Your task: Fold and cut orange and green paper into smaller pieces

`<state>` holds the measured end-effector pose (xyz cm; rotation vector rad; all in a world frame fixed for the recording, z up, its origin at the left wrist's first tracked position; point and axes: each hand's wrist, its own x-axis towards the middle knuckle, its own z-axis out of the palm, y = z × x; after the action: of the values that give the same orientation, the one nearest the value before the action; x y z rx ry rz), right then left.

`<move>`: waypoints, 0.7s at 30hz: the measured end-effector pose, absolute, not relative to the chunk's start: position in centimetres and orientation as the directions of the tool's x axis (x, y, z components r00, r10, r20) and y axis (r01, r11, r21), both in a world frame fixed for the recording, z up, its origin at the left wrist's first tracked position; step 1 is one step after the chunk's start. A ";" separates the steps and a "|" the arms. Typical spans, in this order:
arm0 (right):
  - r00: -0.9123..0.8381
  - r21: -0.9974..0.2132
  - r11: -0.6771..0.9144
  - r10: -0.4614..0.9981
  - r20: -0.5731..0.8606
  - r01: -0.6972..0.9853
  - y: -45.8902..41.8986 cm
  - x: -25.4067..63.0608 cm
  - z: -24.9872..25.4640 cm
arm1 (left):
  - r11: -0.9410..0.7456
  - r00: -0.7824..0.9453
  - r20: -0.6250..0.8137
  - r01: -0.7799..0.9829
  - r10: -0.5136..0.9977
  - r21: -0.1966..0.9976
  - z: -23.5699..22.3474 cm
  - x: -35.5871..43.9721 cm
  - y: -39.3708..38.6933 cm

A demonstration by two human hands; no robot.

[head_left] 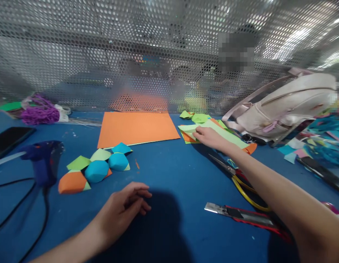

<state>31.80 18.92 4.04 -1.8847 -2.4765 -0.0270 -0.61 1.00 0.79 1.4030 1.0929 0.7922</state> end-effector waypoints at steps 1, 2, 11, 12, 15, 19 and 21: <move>-0.283 0.011 0.283 0.958 0.039 0.959 18.9 31.8 3.8 | 0.064 0.340 -0.121 0.173 0.933 0.983 0.8 -0.6 1.0; -0.301 0.029 0.300 0.952 0.046 0.953 18.9 31.8 3.6 | 0.066 0.337 -0.121 0.172 0.934 0.983 0.7 -0.6 0.9; -0.486 0.185 0.472 0.874 0.032 0.862 18.5 32.3 1.8 | 0.028 0.327 -0.084 0.172 0.941 0.985 0.6 -0.8 1.1; -0.504 0.192 0.490 0.863 0.027 0.850 18.6 32.4 1.7 | 0.029 0.322 -0.083 0.168 0.943 0.985 0.5 -0.8 1.1; -0.556 0.198 0.543 0.831 0.012 0.816 18.7 32.8 1.8 | 0.049 0.307 -0.096 0.155 0.947 0.987 0.2 -0.8 1.1; -0.602 0.186 0.591 0.798 0.005 0.785 19.2 33.3 2.2 | 0.071 0.310 -0.109 0.132 0.945 0.989 0.2 -0.8 1.1; -0.605 0.182 0.593 0.796 0.015 0.784 19.5 33.5 2.1 | 0.068 0.310 -0.104 0.124 0.945 0.990 0.2 -0.8 1.1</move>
<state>33.51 19.48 2.11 -1.4230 -2.8638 -0.2741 -0.82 1.12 0.25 1.3593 1.0864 0.8526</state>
